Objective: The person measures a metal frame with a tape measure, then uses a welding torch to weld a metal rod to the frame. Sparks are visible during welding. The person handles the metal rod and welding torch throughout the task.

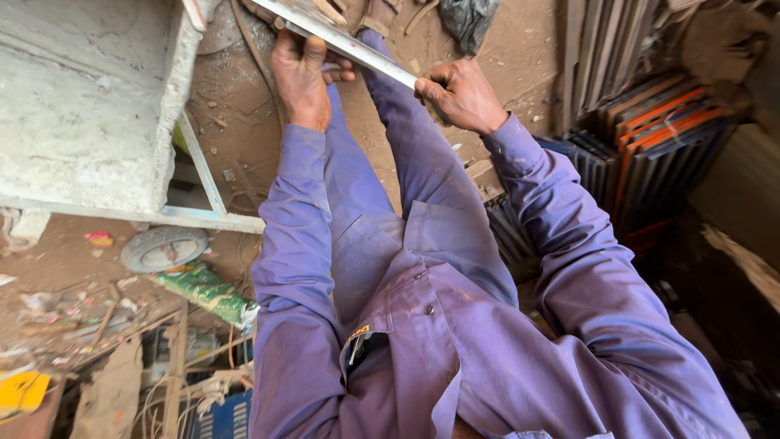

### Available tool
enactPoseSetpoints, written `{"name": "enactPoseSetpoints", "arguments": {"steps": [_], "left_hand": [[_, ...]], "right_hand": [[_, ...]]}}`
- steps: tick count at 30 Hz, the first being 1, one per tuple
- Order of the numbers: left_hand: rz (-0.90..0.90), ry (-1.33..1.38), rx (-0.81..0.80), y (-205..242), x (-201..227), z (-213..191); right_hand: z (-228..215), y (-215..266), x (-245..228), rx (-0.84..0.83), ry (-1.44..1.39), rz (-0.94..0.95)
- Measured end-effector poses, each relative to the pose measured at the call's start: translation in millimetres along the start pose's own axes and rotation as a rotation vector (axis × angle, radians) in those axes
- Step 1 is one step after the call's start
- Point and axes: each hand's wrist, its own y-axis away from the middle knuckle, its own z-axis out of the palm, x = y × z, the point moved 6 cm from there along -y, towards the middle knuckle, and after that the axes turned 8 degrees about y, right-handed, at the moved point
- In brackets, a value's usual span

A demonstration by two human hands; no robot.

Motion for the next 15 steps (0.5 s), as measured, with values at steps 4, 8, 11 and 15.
{"name": "enactPoseSetpoints", "arguments": {"steps": [4,8,11,15], "left_hand": [[0.050,-0.043,0.046,-1.2,-2.6,-10.2],[0.040,0.113,0.046,1.0,-16.6,-16.4],[0.053,0.130,0.033,-0.4,-19.5,-18.5],[0.053,0.088,0.012,2.9,-20.5,-18.8]], "right_hand": [[14.0,-3.8,21.4,-0.007,-0.021,0.058],[14.2,-4.7,29.2,-0.007,-0.023,0.010],[12.9,-6.3,31.9,-0.006,0.007,-0.027],[15.2,-0.9,38.1,0.017,-0.002,-0.015]]}}
